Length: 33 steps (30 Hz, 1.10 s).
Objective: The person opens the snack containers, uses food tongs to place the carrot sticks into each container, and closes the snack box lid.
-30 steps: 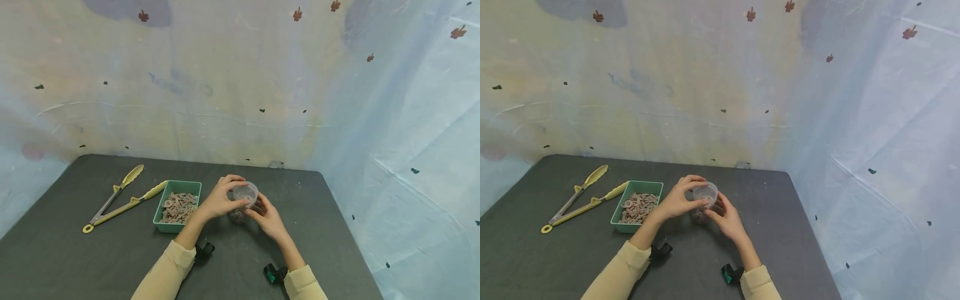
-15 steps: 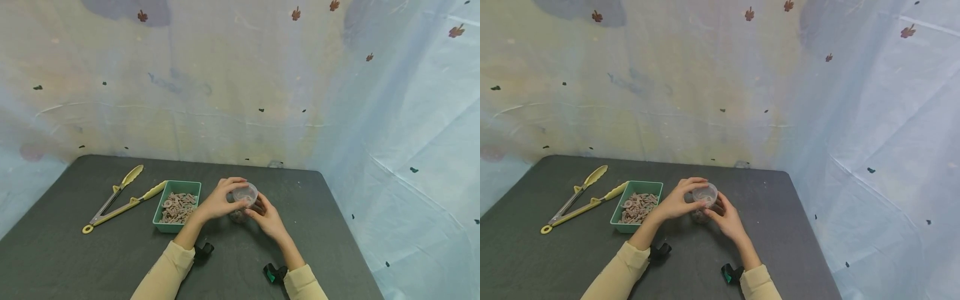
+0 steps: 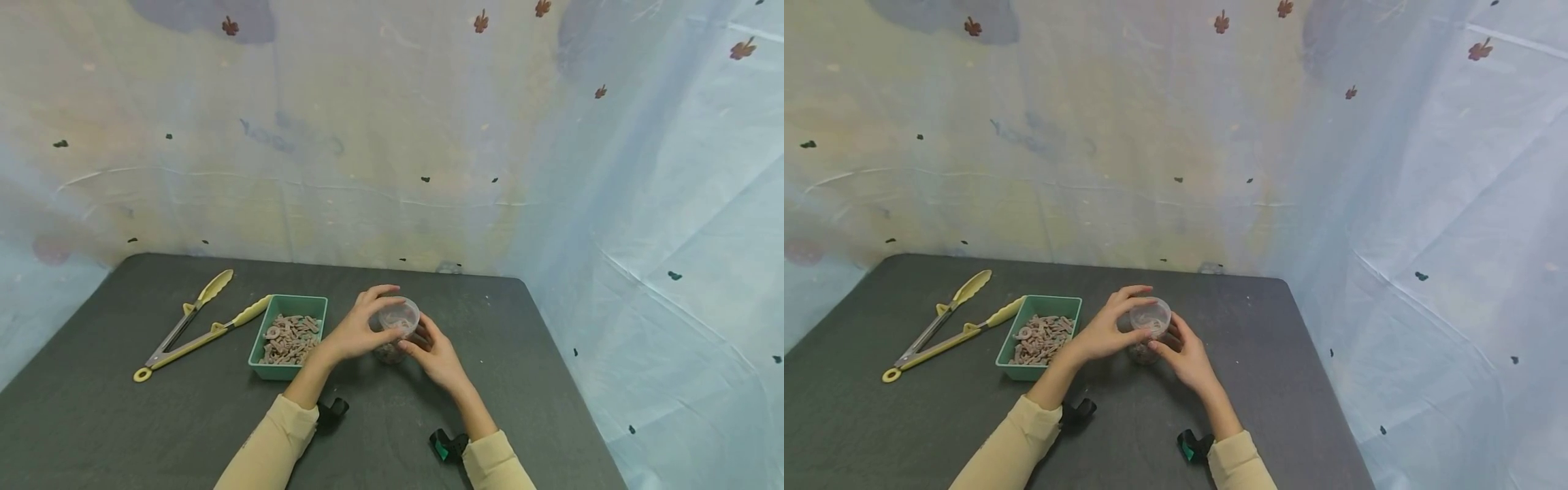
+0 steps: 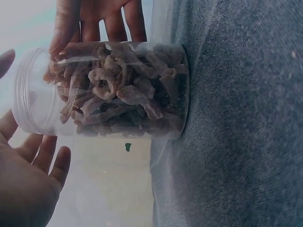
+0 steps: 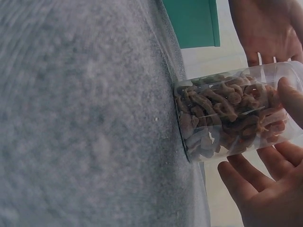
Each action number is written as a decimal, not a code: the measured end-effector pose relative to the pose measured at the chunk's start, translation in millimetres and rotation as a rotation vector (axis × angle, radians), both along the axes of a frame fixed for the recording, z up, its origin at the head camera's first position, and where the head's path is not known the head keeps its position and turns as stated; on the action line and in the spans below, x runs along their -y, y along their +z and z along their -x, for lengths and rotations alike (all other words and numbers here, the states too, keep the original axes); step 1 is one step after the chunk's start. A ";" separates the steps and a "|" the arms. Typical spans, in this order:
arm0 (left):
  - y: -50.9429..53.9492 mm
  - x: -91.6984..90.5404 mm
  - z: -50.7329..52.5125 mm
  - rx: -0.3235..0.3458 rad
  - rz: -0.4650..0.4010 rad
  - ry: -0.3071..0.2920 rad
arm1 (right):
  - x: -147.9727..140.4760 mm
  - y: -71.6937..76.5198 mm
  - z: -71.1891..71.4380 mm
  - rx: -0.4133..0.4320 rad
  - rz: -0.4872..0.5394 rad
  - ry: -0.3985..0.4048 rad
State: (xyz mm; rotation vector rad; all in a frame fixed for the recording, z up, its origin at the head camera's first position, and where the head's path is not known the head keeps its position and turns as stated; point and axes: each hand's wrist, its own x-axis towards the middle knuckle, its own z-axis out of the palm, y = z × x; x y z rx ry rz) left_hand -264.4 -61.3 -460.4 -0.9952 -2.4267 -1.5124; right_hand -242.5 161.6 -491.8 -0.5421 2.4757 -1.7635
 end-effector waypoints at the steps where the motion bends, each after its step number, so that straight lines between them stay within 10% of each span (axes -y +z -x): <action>1: 0.2 0.1 0.1 0.008 -0.003 0.016 | 0.2 0.2 0.1 0.002 0.000 0.000; 9: 0.3 2.5 0.6 0.043 -0.019 0.076 | 0.5 -0.7 1.7 -0.008 -0.004 0.002; 26: 2.8 9.4 0.4 0.096 0.014 -0.092 | 1.3 0.1 -0.4 -0.014 0.020 -0.014; 33: 3.6 9.6 -0.4 0.068 0.001 -0.068 | 1.4 0.2 -1.0 -0.007 0.006 -0.013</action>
